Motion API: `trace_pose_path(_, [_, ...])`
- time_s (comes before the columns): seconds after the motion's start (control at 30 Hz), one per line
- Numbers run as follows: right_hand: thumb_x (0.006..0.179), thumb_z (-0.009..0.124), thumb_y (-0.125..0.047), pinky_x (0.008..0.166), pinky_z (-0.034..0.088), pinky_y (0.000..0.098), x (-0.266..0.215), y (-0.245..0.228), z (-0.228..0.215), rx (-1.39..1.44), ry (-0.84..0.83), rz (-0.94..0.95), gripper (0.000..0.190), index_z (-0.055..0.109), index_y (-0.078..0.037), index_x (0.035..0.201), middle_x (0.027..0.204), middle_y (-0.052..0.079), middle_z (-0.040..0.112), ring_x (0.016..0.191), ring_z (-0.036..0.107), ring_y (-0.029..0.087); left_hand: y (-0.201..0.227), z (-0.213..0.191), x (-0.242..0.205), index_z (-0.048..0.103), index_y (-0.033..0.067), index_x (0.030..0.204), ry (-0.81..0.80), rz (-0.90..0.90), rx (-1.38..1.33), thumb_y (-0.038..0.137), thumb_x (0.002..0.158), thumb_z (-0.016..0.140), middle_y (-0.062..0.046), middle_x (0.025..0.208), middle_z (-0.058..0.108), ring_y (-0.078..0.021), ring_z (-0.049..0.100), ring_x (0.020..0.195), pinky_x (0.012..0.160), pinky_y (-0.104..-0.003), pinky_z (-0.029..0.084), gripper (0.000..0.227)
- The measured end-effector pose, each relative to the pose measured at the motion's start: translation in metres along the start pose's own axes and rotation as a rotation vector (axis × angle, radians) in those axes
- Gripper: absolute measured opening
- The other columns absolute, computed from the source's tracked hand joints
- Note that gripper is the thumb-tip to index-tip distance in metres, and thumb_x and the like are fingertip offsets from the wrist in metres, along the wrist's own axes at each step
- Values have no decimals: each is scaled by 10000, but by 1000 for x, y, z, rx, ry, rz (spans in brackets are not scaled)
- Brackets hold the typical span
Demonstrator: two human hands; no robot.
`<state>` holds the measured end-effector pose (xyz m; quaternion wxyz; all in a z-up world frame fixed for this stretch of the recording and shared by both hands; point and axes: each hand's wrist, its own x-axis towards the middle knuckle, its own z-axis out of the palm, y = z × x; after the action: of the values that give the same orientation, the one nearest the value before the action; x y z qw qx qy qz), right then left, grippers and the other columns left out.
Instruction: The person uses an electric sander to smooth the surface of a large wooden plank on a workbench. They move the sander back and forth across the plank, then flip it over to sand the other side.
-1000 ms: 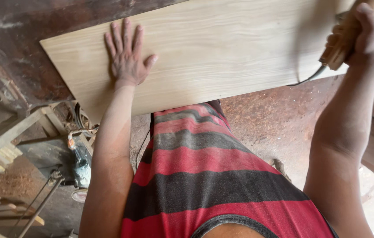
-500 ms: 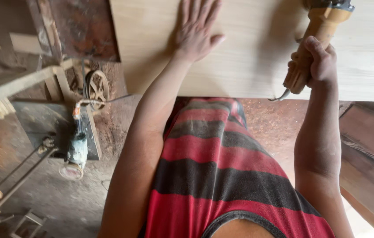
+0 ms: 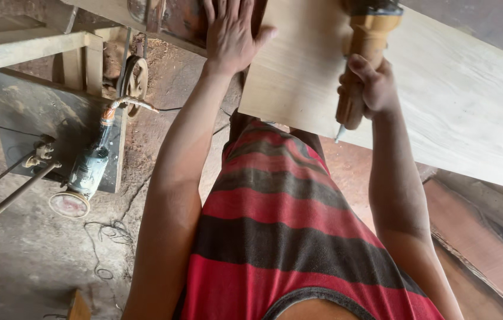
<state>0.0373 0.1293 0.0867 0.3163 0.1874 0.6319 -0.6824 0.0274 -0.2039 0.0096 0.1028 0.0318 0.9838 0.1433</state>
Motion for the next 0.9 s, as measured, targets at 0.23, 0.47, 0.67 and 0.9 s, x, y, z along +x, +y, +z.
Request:
trace_pose_path(0.23, [953, 722, -305, 670, 632, 365, 23, -26, 86, -121, -107, -12, 378, 564, -39, 1169, 889, 59, 628, 756, 664, 171, -7, -9, -47, 186, -29, 1635, -92, -93, -199, 873, 939, 547, -254, 1704, 179, -462, 65, 1577, 1263, -657, -14, 1195])
trace_pose_path(0.47, [932, 747, -364, 674, 642, 373, 26, -27, 102, -161, -104, -6, 450, 551, -34, 1168, 898, 69, 623, 761, 661, 184, -16, 5, -58, 178, 12, 1652, -69, -90, -257, 904, 876, 665, -206, 1724, 167, -441, 46, 1585, 1265, -671, -26, 1279])
trace_pose_path(0.67, [934, 736, -307, 679, 615, 380, 3, -10, 49, -80, 7, 9, 497, 520, -6, 1266, 927, 77, 599, 776, 632, 191, -25, 19, -62, 170, 43, 1681, 86, -2, -258, 827, 875, 800, -183, 1736, 179, -437, 45, 1586, 1254, -687, -30, 1288])
trace_pose_path(0.9, [897, 694, -323, 673, 631, 391, -53, 11, -6, -33, 200, 87, 532, 518, 3, 1279, 872, 130, 620, 716, 651, 231, -31, 30, -66, 201, 69, 1672, 192, 29, -240, 784, 804, 838, -192, 1709, 225, -470, 81, 1558, 1231, -699, -22, 1293])
